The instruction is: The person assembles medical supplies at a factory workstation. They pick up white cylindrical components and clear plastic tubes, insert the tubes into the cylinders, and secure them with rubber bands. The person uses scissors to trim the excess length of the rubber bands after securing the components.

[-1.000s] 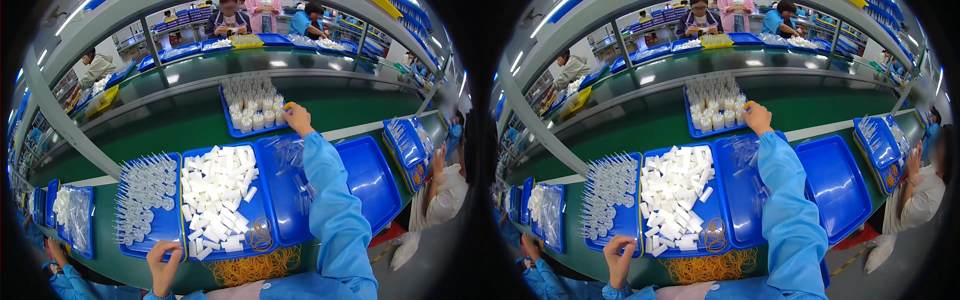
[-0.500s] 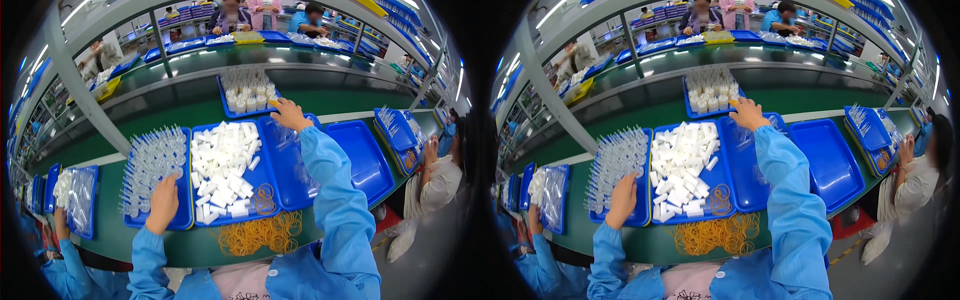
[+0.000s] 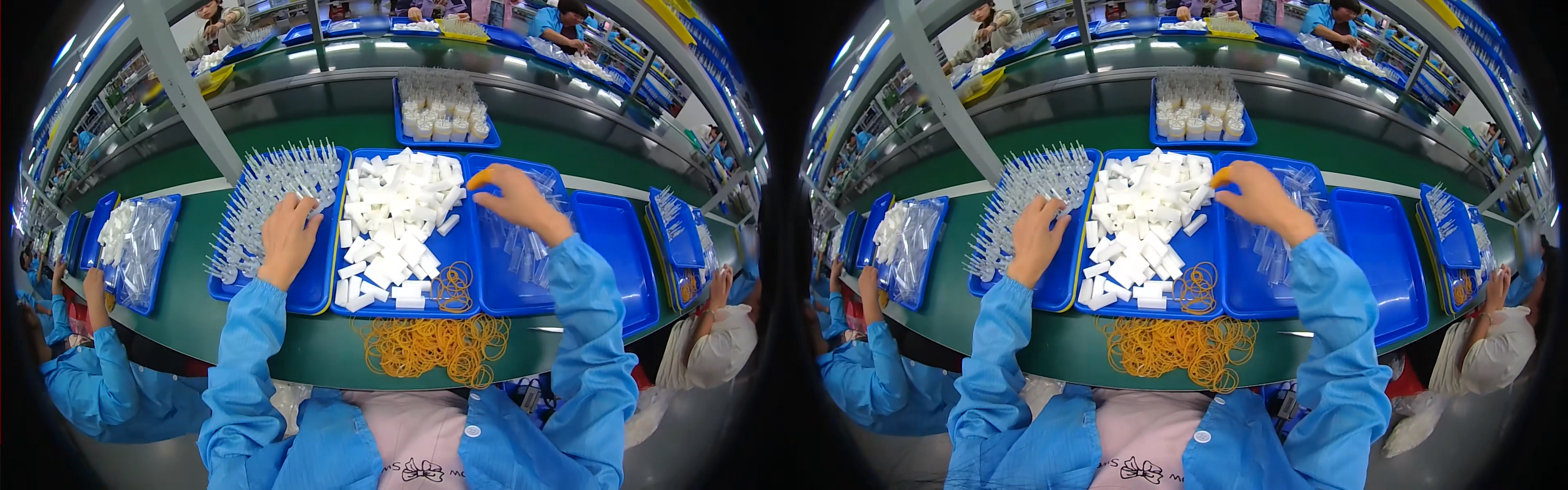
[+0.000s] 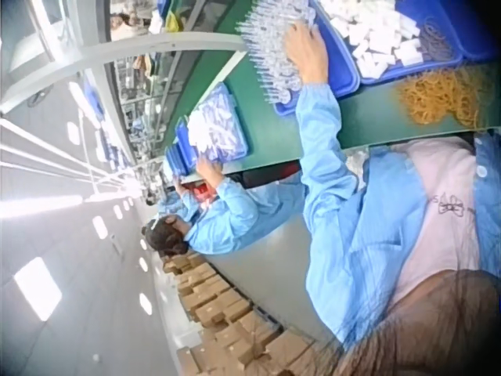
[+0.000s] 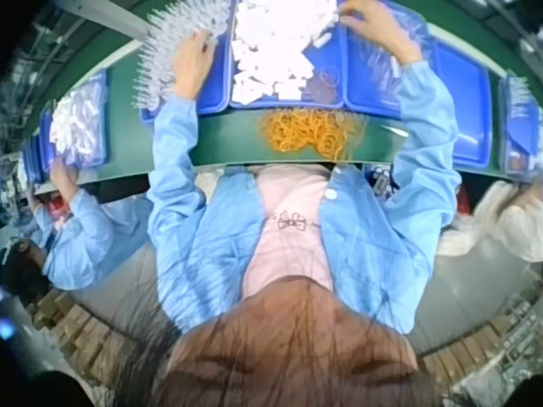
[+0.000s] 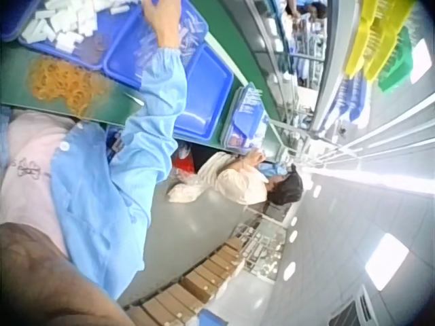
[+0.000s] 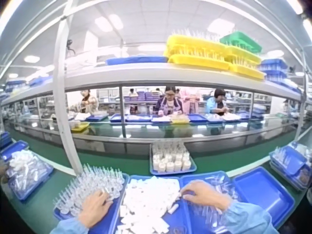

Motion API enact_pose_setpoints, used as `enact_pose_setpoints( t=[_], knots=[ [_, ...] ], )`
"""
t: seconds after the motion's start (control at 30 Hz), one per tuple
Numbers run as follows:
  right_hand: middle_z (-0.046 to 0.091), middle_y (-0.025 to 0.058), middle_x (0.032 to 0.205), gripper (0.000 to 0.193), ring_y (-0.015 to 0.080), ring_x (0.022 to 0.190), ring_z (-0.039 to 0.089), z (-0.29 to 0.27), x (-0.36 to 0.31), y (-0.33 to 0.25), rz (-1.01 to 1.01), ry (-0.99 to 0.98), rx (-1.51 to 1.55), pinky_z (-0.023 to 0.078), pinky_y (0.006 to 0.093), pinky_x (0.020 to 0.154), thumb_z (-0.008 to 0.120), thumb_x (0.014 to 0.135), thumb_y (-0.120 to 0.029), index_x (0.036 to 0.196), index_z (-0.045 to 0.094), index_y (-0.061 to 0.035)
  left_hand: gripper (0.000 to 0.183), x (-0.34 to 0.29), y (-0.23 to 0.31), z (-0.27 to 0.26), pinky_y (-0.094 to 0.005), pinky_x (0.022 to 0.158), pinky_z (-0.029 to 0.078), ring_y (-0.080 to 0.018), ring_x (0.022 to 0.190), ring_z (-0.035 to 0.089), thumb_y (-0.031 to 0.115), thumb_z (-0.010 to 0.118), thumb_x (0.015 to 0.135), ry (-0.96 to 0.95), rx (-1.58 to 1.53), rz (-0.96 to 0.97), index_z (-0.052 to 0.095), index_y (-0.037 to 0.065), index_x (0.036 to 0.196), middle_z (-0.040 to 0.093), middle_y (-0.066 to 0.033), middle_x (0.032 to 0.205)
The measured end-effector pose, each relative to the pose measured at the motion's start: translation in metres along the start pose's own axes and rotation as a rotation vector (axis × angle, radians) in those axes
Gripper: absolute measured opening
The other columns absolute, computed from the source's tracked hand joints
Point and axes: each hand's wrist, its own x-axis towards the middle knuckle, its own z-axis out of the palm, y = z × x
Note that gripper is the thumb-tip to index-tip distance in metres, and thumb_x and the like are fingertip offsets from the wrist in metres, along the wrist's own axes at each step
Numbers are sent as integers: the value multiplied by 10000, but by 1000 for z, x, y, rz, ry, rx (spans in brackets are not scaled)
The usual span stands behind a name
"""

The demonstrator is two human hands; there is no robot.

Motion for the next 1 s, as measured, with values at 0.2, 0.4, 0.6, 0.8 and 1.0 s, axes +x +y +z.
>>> enact_pose_setpoints(
  t=[0.2, 0.4, 0.6, 0.8, 1.0],
  knots=[
    [649, 134, 844, 245, 312, 785, 626, 52, 12, -30, 152, -107, -190, 483, 422, 670, 680, 713, -241, 895, 657, -79, 164, -15, 45, -31, -310, 705, 511, -201, 874, 610, 72, 586, 862, 111, -770, -236, 568, 25, 1019, 565, -83, 937],
    [639, 163, 852, 197, 318, 758, 626, 23, -13, -37, 106, 85, 49, 487, 408, 660, 614, 796, -174, 938, 639, -39, 282, -48, 77, -52, -294, 770, 525, -172, 914, 617, 80, 558, 887, -123, -1563, -622, 505, -12, 1148, 587, -79, 984],
    [621, 78, 887, 190, 157, 796, 574, -37, -81, -111, 179, 191, 693, 450, 259, 738, 597, 856, -110, 1004, 628, 5, 202, -103, 98, -57, -344, 704, 551, -190, 790, 590, 6, 648, 777, -71, -1693, -497, 531, 27, 940, 520, -74, 918],
    [608, 43, 926, 194, 94, 861, 553, 9, -129, -124, 569, 426, 1328, 429, 236, 792, 578, 880, -104, 1049, 586, -8, 193, -95, 133, -58, -286, 752, 521, -169, 876, 581, -91, 617, 782, -488, -1823, -343, 604, -30, 965, 500, -96, 976],
    [615, 42, 929, 160, 93, 861, 569, 32, -136, -120, 613, 358, 1462, 439, 242, 805, 588, 874, -92, 1016, 584, -19, 202, -96, 141, -58, -263, 778, 502, -161, 917, 583, -92, 598, 810, -551, -1792, -307, 606, -49, 1007, 496, -100, 1019]
  ],
)
